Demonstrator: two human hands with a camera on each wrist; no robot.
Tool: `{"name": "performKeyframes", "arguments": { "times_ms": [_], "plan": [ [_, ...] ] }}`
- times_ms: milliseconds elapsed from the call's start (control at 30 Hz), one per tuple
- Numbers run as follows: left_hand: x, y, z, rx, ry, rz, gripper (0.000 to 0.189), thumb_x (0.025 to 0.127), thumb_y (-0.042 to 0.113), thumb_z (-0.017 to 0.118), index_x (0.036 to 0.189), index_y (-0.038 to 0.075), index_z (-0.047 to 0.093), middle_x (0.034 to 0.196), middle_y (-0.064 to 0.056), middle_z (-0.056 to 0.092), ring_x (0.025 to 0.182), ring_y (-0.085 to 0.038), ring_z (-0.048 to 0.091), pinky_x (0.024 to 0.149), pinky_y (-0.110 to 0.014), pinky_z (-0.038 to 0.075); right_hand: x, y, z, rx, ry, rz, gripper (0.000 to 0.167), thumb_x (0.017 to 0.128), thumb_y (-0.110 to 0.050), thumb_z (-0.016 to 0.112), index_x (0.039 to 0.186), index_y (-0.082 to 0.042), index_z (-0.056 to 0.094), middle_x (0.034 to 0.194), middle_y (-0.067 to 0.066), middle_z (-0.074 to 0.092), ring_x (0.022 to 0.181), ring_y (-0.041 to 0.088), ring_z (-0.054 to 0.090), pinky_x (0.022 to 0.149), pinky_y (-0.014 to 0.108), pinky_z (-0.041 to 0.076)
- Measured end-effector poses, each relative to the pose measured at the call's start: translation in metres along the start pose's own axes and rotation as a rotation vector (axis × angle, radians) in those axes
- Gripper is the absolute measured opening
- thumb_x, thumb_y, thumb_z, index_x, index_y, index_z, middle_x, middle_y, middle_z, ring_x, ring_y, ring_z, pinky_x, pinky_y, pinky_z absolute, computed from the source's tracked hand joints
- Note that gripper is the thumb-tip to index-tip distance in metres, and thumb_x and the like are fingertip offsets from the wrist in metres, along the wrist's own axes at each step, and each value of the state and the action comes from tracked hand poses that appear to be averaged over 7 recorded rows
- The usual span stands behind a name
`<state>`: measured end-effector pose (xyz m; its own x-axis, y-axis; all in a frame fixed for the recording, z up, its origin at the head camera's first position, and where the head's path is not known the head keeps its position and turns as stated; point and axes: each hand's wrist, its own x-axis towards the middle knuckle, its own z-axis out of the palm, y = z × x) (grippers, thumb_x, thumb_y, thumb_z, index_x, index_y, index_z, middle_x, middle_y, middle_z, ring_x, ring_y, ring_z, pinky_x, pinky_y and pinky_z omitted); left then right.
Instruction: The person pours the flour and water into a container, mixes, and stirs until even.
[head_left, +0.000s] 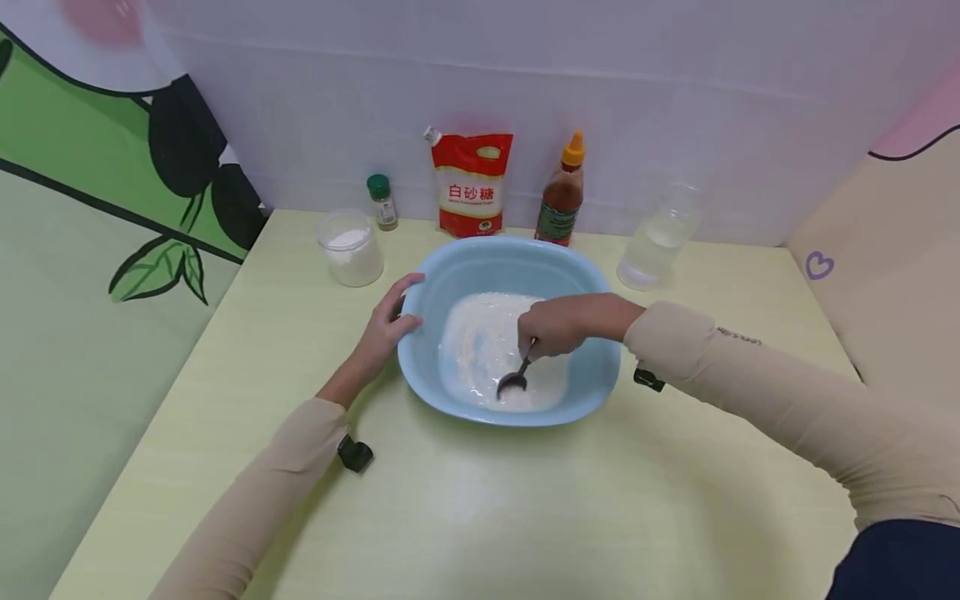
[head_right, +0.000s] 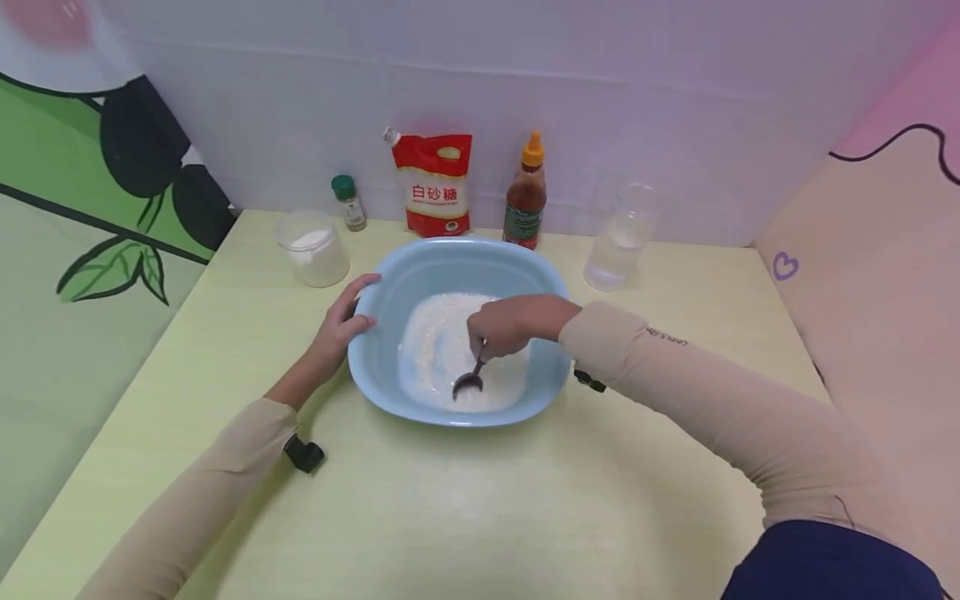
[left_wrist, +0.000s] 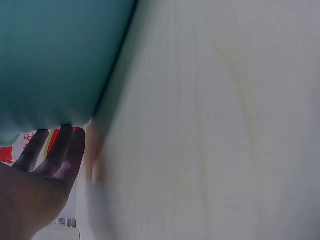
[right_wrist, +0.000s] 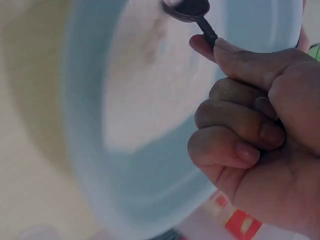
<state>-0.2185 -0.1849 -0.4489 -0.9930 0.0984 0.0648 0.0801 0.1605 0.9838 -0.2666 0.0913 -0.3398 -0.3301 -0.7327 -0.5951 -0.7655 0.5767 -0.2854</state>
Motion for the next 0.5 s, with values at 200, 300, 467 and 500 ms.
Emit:
{"name": "performKeyframes", "arguments": {
  "times_ms": [200, 300, 467, 500],
  "plan": [
    [0.001, -0.002, 0.001, -0.010, -0.005, 0.009, 0.067, 0.086, 0.005, 0.051, 0.151, 0.011, 0.037, 0.152, -0.028, 0.040, 0.125, -0.042, 0.049, 0.083, -0.026, 0.052, -0.016, 0.034, -0.009, -0.045, 0.152, 0.146, 0.024, 0.099, -0.011, 0.057, 0.116, -0.008, 0.074, 0.112, 0.009, 0.074, 0.089, 0.019, 0.064, 0.079, 0.034, 0.053],
    [0.001, -0.004, 0.002, -0.014, -0.014, 0.019, 0.067, 0.086, 0.003, 0.050, 0.151, 0.010, 0.037, 0.153, -0.027, 0.039, 0.127, -0.042, 0.048, 0.086, -0.027, 0.051, -0.016, 0.043, -0.011, -0.073, 0.195, 0.188, 0.022, 0.098, -0.008, 0.054, 0.106, -0.006, 0.075, 0.096, 0.006, 0.072, 0.074, 0.018, 0.054, 0.068, 0.031, 0.047],
    [0.002, -0.003, 0.003, -0.020, -0.012, 0.020, 0.066, 0.086, 0.003, 0.051, 0.151, 0.009, 0.037, 0.150, -0.029, 0.041, 0.123, -0.039, 0.049, 0.083, -0.023, 0.051, -0.017, 0.030, -0.015, -0.092, 0.075, 0.179, 0.020, 0.098, -0.008, 0.054, 0.096, -0.009, 0.074, 0.084, -0.001, 0.062, 0.073, 0.015, 0.048, 0.067, 0.029, 0.042],
    [0.002, -0.003, 0.003, -0.017, -0.010, 0.019, 0.066, 0.086, 0.003, 0.050, 0.150, 0.010, 0.037, 0.149, -0.029, 0.042, 0.122, -0.039, 0.049, 0.082, -0.022, 0.051, -0.015, 0.025, -0.015, -0.078, 0.035, 0.154, 0.020, 0.098, -0.008, 0.054, 0.097, -0.009, 0.075, 0.085, 0.000, 0.063, 0.074, 0.015, 0.049, 0.069, 0.029, 0.043]
  ]
}}
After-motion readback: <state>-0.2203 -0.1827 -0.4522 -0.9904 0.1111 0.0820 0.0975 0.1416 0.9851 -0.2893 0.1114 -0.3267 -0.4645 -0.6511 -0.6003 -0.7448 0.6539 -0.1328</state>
